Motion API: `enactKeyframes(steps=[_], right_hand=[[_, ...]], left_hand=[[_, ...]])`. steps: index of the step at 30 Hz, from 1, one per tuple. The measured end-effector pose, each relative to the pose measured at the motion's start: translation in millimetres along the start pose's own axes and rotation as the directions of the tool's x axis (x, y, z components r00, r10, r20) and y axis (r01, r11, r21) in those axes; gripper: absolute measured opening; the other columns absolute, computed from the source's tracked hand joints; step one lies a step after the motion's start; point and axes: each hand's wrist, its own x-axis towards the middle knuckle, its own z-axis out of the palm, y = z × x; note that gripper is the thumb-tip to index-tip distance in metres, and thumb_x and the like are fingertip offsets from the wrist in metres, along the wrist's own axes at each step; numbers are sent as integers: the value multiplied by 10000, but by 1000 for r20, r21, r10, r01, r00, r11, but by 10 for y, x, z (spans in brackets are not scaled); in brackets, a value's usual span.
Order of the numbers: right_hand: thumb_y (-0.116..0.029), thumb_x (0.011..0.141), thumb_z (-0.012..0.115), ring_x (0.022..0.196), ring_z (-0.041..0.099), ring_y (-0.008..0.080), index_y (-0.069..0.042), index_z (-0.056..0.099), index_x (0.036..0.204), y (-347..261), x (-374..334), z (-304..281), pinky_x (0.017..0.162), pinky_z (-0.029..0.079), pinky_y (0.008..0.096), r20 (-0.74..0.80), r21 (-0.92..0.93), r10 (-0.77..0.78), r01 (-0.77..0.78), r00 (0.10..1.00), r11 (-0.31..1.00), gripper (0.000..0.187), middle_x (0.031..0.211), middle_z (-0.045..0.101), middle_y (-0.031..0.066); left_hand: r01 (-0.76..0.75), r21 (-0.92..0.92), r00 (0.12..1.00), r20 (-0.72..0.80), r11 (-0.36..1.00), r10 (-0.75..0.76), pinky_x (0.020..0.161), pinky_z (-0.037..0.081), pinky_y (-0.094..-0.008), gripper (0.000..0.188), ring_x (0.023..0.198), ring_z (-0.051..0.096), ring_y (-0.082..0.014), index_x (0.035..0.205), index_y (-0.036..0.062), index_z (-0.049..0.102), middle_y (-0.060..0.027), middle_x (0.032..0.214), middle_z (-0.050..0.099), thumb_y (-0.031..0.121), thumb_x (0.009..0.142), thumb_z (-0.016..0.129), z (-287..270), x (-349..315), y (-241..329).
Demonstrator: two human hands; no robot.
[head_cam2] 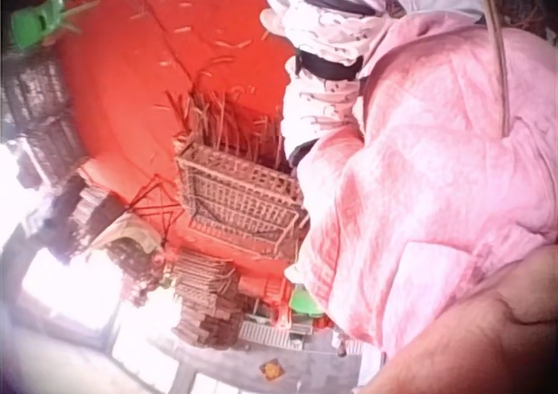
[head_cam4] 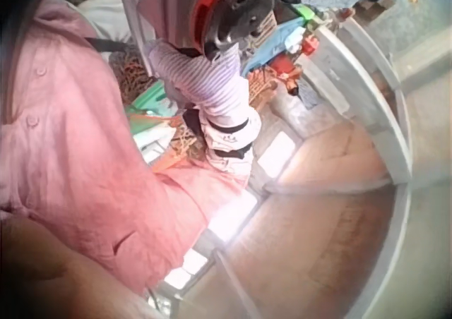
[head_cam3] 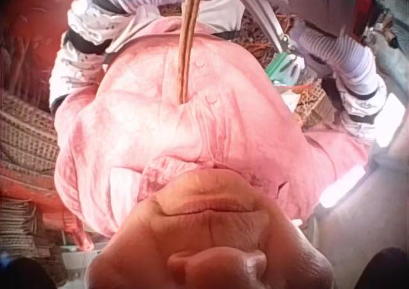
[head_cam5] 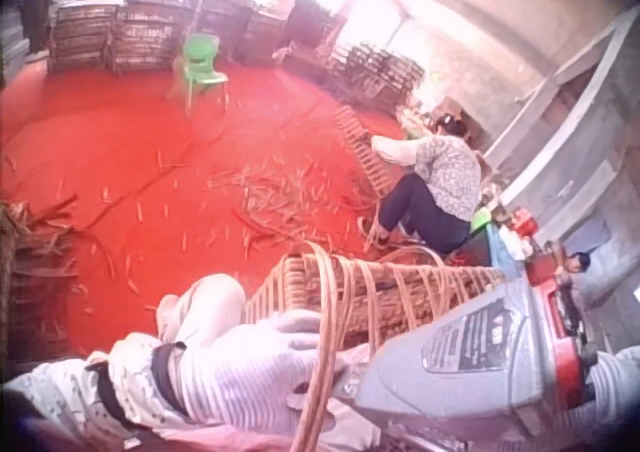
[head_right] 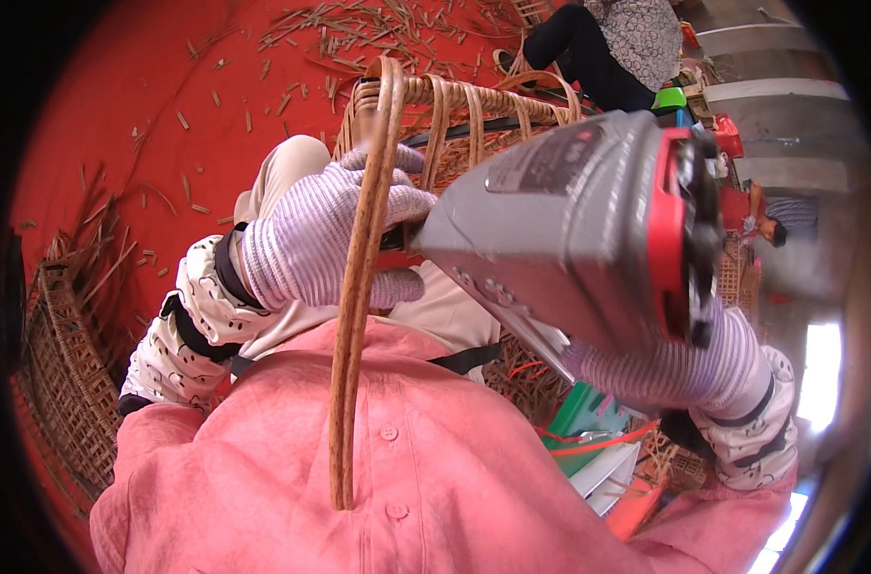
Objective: Weaving and stapling rattan strips onto a wicker furniture frame using a pneumatic stapler and scissors.
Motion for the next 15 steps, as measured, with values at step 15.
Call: enactKeyframes(steps=[15], right_hand=[[-217, 762, 635, 516, 553, 169, -10, 543, 865, 1950, -415, 65, 526, 485, 298, -503, 668, 177, 250, 846, 701, 249, 615, 546, 71]], left_hand=[[19, 201, 988, 148, 979, -49, 713, 492, -349, 416, 914, 566, -260, 921, 55, 642, -86, 856, 612, 131, 540, 793, -10, 194, 159]])
